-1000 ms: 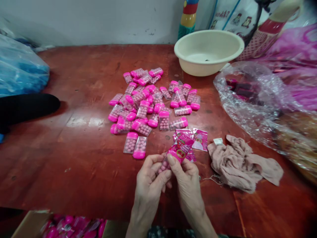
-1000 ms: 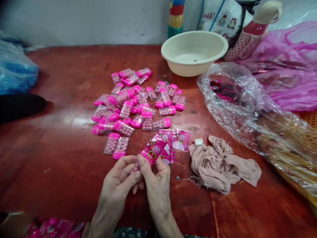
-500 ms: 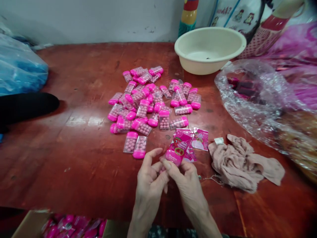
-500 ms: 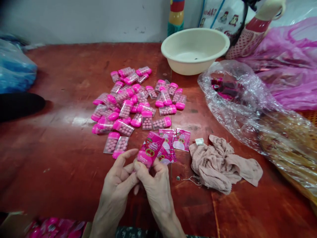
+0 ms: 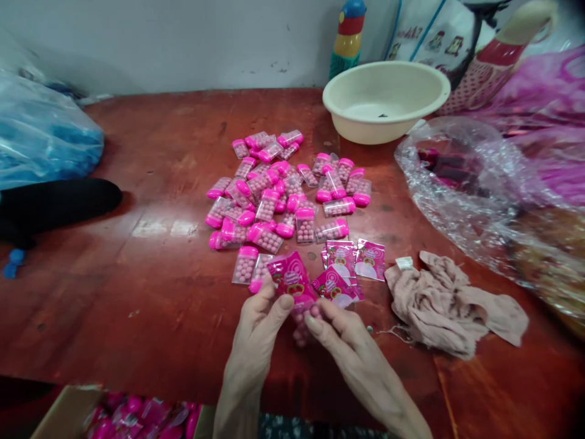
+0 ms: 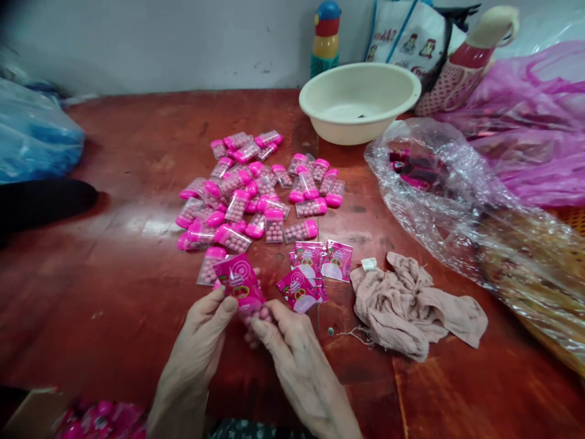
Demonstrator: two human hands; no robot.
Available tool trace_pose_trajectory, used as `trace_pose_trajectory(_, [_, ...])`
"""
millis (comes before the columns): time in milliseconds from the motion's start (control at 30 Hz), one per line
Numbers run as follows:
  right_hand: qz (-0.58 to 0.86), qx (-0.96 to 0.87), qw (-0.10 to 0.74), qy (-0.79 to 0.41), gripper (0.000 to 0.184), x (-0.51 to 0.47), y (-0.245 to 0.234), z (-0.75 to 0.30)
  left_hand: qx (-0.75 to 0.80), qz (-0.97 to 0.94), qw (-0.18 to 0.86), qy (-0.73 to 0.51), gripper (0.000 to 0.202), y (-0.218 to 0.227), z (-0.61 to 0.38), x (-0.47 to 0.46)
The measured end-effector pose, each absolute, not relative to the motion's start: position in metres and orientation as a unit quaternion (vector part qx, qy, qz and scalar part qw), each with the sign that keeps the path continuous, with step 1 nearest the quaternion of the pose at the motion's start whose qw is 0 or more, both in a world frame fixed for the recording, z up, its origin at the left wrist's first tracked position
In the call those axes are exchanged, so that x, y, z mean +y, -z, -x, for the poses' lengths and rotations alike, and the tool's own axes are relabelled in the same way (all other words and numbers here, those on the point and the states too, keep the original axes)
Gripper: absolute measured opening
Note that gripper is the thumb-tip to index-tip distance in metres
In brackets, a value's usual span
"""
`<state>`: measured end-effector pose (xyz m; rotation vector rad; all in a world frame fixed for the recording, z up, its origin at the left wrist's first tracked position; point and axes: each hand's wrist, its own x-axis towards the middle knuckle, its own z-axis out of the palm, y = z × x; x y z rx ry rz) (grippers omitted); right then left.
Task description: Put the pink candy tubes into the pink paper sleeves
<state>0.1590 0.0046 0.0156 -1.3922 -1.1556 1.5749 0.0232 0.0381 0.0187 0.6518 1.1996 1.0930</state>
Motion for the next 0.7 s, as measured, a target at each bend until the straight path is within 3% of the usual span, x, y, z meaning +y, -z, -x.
trace_pose_trajectory(233, [0.513, -0.449, 0.4, -0.613, 0.031, -0.003, -0.018, -0.143, 0.486, -0.118, 0.73, -0.467, 0.042, -0.032, -0.045, 0.036])
trace_pose_trajectory(467, [0.598, -0.488, 0.453, -0.446, 0.027, -0.018, -0.018, -0.132, 0.488, -0.053, 0.699, -0.52, 0.034, -0.034, -0.058, 0.026])
trace_pose_trajectory(700, [0.603, -0.494, 0.473, -0.411, 0.023, -0.017, -0.017, -0.124, 0.469, -0.025, 0.699, -0.539, 0.033, -0.037, -0.065, 0.018])
